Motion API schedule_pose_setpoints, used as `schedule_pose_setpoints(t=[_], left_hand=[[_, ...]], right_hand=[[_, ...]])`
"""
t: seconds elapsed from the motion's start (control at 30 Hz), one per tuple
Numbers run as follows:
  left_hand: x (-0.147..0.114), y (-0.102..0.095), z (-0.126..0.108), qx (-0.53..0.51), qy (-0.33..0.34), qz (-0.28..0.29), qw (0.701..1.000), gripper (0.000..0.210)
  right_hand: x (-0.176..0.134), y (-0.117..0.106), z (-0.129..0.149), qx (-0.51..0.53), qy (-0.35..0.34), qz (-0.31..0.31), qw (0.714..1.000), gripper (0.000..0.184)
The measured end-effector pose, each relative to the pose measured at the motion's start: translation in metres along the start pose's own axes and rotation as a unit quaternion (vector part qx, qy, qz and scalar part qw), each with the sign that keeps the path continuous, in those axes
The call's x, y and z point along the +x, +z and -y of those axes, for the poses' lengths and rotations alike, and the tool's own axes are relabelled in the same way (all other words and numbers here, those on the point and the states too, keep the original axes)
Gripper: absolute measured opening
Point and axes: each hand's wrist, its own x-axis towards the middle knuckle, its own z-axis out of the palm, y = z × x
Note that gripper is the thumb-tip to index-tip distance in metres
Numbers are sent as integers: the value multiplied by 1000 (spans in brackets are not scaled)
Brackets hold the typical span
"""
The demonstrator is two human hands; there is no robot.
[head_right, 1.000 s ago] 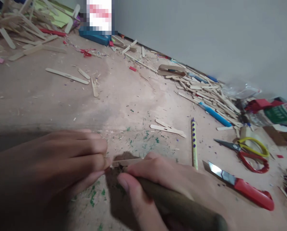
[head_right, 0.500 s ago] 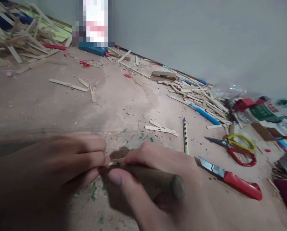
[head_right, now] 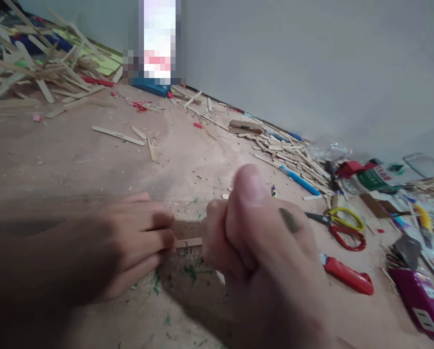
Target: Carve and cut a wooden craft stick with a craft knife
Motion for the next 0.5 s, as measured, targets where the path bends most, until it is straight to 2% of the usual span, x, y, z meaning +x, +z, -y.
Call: schedule_pose_setpoints(t=[0.23,0.37,0.5], left_hand=[[1,-1,-2,3,-12,2,1000,42],[5,-7,-6,4,-34,34,999,55],[9,-13,-9,20,-19,52,998,55]], right_hand=[[-3,0,-12,24,9,10,1000,45],[-6,3,-15,37,20,15,999,46],[-1,16,-12,66,32,25,997,59]])
